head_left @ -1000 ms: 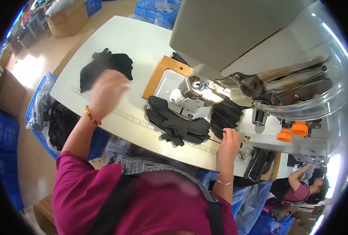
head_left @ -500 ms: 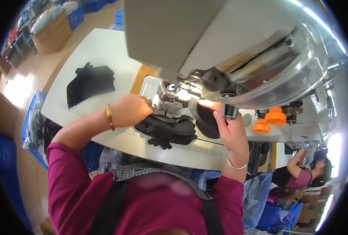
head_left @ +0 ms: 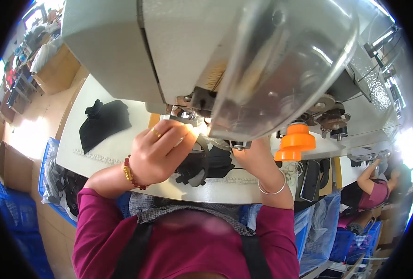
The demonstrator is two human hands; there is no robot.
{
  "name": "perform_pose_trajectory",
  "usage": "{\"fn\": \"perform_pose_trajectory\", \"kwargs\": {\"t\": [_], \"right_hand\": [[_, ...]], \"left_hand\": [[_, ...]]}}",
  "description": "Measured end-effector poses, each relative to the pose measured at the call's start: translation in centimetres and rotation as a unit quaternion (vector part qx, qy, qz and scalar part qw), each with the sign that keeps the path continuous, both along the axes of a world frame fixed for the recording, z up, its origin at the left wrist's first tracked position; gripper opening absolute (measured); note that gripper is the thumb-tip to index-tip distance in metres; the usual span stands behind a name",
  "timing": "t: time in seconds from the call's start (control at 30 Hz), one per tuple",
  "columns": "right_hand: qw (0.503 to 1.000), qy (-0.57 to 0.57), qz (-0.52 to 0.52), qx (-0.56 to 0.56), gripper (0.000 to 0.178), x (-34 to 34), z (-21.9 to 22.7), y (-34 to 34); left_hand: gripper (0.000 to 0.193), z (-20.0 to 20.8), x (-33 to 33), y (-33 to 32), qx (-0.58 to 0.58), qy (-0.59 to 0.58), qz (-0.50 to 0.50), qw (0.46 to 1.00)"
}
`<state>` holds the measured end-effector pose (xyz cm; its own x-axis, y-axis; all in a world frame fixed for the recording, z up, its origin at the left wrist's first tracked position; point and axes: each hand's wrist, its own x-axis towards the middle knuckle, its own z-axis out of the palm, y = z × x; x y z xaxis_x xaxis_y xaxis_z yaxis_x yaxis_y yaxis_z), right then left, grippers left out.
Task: Stitching black fabric shoe components using an industrial sewing machine.
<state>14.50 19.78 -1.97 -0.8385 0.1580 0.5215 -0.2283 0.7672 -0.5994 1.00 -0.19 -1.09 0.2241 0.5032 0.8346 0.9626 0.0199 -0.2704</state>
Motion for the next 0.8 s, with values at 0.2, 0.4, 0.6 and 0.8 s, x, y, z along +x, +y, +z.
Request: {"fn": "perform_pose_trajectory", "kwargs": {"t": [0.2,0.4,0.6,0.8], "right_hand": [[0.995,0.038,0.035,0.087,0.023,0.2,-1.2,0.5],[0.965,0.059,0.005,0.255,0.011,0.0,-1.5,0.7],[0.992,0.085,0.068,0.057,0.021,-0.3,-1.3,0.3],[0.991,-0.031,0.086,-0.102,0.028,-0.1,-4.4,1.6]], "left_hand": [[0.026,-0.4,-0.3,0.5,-0.081,-0.118,0.037,0.989],[0.026,0.0,-0.2,0.1,-0.113,-0.132,0.054,0.983],[0.024,-0.3,-0.4,0.3,-0.091,-0.124,0.050,0.987],[0.024,-0.7,-0.5,0.5,-0.078,-0.111,0.051,0.989]]}}
